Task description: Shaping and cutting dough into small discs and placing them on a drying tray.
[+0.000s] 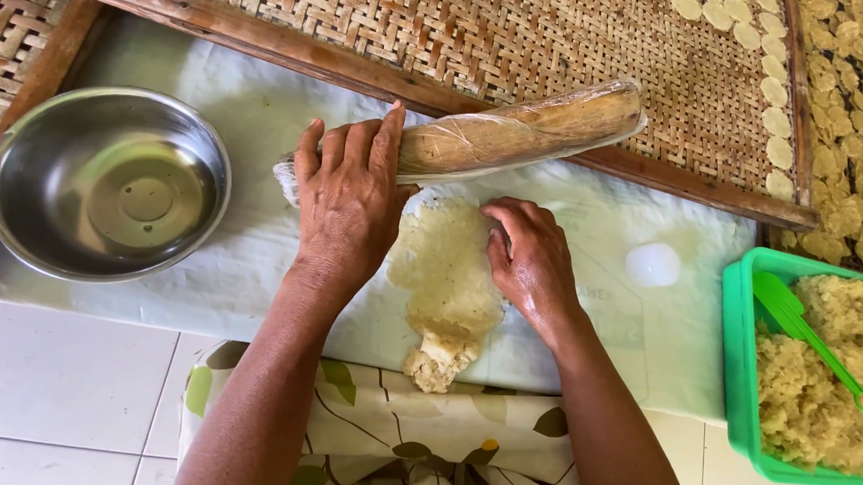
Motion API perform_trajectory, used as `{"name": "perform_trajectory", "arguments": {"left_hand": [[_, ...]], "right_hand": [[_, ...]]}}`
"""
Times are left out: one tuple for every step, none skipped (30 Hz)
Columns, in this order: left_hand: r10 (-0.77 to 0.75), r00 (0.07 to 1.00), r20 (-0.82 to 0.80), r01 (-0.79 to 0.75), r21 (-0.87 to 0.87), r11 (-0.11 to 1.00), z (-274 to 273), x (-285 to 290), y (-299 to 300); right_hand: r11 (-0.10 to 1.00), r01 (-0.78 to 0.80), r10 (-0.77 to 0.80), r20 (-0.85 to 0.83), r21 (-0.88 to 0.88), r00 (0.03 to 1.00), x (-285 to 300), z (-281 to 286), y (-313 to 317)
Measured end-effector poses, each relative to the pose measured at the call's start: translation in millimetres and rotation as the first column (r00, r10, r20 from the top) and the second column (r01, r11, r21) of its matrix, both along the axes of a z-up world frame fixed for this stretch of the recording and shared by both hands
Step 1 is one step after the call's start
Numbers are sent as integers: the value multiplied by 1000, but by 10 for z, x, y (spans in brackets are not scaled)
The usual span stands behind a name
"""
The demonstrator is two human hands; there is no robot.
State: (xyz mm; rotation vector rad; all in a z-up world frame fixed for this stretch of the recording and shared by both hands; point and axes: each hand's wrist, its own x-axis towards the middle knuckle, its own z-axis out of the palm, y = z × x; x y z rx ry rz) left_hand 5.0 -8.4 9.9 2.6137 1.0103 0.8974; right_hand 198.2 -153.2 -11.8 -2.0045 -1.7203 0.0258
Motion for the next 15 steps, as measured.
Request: {"name": "perform_trajectory", "arguments": {"left_hand": [[-3,1000,-3,3,7,1000,-11,2,5],[-6,1000,-8,6,12,1000,-26,1,1],[-5,1000,-10,5,11,1000,-27,0,-3],[-6,1000,-4,6,10,1000,-27,5,-4],[-6,1000,3,6,8,1000,-25,10,-4],[-6,1000,2,6,9,1000,-23,11,-6],[-10,1000,1,10,11,1000,-20,11,-8],[-13,1000,-2,13,13,1000,-18,8,-11],[-13,1000,-2,13,13,1000,-17,8,-10],[-13,1000,-2,13,8,1000,-16,8,-11],[-14,1000,-2,14,2,1000,-16,7,-11],[-13,1000,-2,13,1,1000,-13,9,-14],[-10,1000,-9,10,1,1000,-11,10,-15],[-6,1000,-16,6,0,1000,-10,11,-18],[-5,1000,-15,5,-1,1000,-6,11,-24]], "right_hand": [[1000,7,-7,-11,-5,1000,-7,15,14],[1000,14,-14,-24,-12,1000,-20,26,18],[1000,13,-13,-26,-13,1000,-22,22,17],[1000,18,-18,-33,5,999,-19,20,17],[999,24,-23,-40,22,999,-16,20,17],[999,24,-23,-40,23,999,0,12,11],[998,32,-28,-79,47,996,15,4,5],[997,41,-32,-118,69,992,28,-6,-1],[997,41,-32,-119,69,992,43,-8,-6],[997,68,-64,-118,34,991,60,-9,-11],[995,96,-95,-116,-2,989,75,-11,-15],[995,95,-95,-116,-3,989,51,25,-17],[996,88,-87,-46,14,995,26,61,-18],[996,80,-80,24,30,996,1,97,-20],[996,79,-80,25,29,997,6,62,-30]]}}
